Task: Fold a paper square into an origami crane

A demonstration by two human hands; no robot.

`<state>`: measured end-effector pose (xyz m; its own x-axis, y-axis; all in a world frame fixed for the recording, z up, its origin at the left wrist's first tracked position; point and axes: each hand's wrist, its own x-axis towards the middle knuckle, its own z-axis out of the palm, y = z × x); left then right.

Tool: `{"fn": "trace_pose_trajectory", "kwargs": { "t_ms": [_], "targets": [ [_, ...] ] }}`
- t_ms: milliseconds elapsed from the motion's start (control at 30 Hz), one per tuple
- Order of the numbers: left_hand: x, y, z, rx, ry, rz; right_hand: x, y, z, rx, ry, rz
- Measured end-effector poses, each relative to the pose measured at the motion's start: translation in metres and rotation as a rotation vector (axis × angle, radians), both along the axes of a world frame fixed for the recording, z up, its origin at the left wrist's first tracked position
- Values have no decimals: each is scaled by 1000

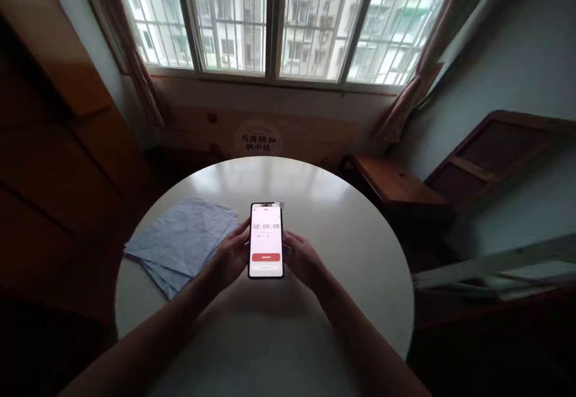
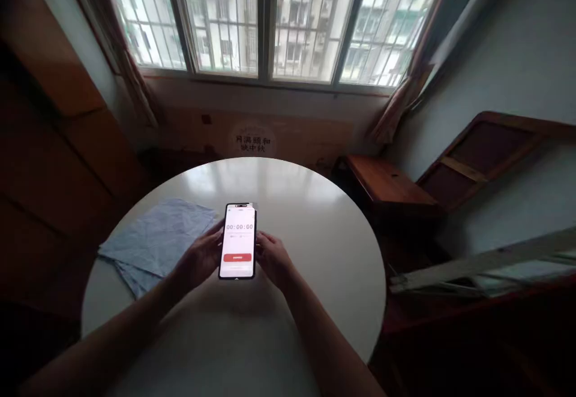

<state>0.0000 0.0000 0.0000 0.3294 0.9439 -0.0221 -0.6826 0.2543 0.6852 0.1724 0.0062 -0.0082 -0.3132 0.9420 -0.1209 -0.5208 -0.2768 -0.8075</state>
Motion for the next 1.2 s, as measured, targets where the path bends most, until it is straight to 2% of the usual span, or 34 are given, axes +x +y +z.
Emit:
{"fn": "trace_pose_trajectory", "kwargs": {
  "t_ms": [200,867,1200],
  "targets": [
    [-1,3,-7,-11,38,35,3,2,-5,-16,-11,-13],
    [0,3,-7,-5,64,42,2,2,-2,-108,-64,-41],
    [-2,5,-9,17,77,35,3,2,-5,-85,-53,-26]
  ]
}}
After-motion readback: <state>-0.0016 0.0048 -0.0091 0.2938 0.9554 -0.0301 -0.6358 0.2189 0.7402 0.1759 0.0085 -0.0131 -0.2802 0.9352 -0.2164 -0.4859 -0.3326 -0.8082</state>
